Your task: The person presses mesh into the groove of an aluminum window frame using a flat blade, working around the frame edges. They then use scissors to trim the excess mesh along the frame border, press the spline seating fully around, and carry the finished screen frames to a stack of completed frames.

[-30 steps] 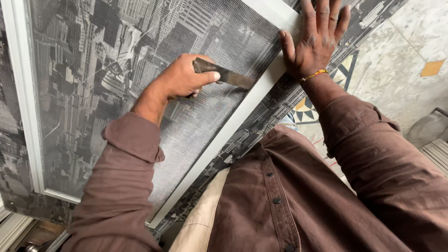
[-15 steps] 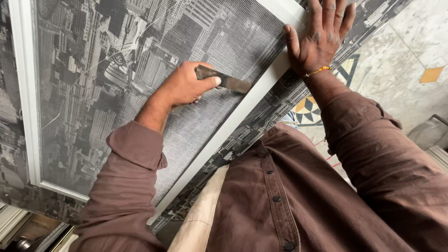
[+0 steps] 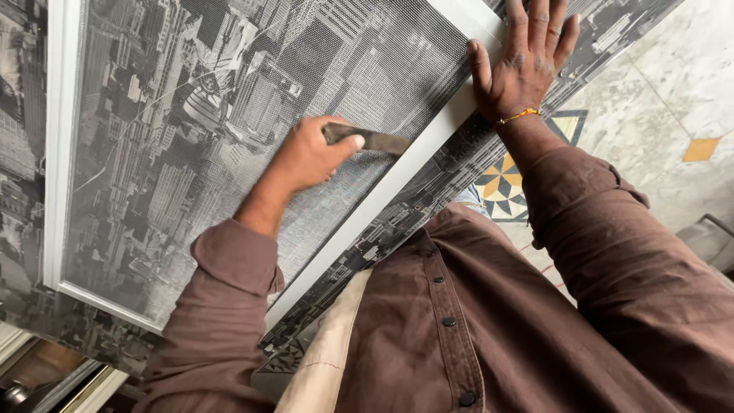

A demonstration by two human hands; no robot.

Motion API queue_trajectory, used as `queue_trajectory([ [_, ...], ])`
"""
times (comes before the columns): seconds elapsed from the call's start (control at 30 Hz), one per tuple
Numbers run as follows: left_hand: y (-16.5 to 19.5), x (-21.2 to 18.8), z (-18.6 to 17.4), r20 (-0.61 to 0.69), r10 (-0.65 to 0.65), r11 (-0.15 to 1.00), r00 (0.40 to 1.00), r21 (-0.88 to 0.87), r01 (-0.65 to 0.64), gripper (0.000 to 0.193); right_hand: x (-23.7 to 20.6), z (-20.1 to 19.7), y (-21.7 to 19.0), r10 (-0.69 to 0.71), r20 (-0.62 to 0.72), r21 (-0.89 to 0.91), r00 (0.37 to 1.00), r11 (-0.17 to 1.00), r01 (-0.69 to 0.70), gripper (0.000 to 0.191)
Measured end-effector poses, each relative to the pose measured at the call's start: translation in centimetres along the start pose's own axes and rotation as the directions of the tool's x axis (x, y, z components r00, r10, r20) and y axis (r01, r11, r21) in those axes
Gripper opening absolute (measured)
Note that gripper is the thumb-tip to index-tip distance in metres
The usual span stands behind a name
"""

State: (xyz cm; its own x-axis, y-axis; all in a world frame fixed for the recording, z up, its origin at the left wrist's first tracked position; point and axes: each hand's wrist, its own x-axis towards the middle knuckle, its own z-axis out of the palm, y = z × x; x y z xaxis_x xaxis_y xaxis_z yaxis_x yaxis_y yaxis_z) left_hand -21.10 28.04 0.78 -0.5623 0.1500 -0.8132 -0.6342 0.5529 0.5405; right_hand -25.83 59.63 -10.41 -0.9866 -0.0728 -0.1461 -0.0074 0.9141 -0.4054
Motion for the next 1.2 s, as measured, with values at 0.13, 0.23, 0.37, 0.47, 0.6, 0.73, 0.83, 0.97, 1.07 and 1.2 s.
queue_trajectory([
  [0.13, -0.7, 0.5, 0.4, -0.027, 0.154, 0.987, 0.988, 0.047, -0.152, 0.028, 0.1, 0.1, 0.2, -0.030, -0.059, -0.068, 0.998, 0.997, 0.026, 0.071],
  [0.23, -0.2, -1.1, 1.4, -0.104, 0.212, 0.972, 0.972, 0.120, -0.200, 0.029, -0.2, 0.1, 0.2, -0.025, -0.051, -0.051, 0.998, 0.998, 0.022, 0.071],
  [0.37, -0.9, -5.0, 2.7, -0.267, 0.110, 0.994, 0.957, 0.034, -0.104, 0.031, -0.7, 0.0, 0.2, -0.042, -0.078, -0.014, 0.996, 0.999, 0.041, 0.070],
  [0.47, -3.3, -9.3, 6.0, -0.405, 0.044, 0.993, 0.913, -0.083, -0.084, 0.032, -0.9, -0.3, 0.1, -0.037, -0.074, 0.033, 0.997, 0.999, 0.039, 0.068],
  [0.6, -7.8, -15.6, 12.1, -0.590, 0.146, 0.942, 0.794, -0.162, -0.294, 0.030, -1.6, -1.7, 0.5, -0.030, -0.090, 0.179, 0.996, 0.983, 0.046, 0.065],
  [0.73, -11.7, -21.2, 18.3, -0.647, 0.100, 0.885, 0.756, -0.288, -0.365, 0.039, -6.1, -4.6, 2.4, -0.146, -0.223, 0.423, 0.964, 0.876, 0.230, 0.064],
  [0.83, -13.9, -24.1, 22.4, -0.597, -0.035, 0.731, 0.801, -0.562, -0.387, 0.050, -13.7, -6.6, 3.3, -0.329, -0.283, 0.247, 0.901, 0.883, 0.400, 0.064],
  [0.97, -14.7, -25.4, 26.5, -0.565, 0.075, 0.400, 0.822, -0.738, -0.543, 0.048, -25.2, -7.8, 0.5, -0.035, 0.368, 0.565, 0.929, 0.802, -0.194, 0.051],
  [1.07, -13.9, -26.4, 29.4, -0.549, 0.280, 0.318, 0.788, -0.721, -0.616, 0.047, -32.6, -9.6, -1.9, -0.380, 0.601, 0.670, 0.703, 0.719, -0.184, 0.057],
  [1.2, -12.6, -28.0, 33.5, -0.524, 0.489, 0.188, 0.698, -0.718, -0.670, 0.033, -38.2, -12.0, -3.5, -0.604, 0.672, 0.730, 0.428, 0.445, -0.518, 0.069],
])
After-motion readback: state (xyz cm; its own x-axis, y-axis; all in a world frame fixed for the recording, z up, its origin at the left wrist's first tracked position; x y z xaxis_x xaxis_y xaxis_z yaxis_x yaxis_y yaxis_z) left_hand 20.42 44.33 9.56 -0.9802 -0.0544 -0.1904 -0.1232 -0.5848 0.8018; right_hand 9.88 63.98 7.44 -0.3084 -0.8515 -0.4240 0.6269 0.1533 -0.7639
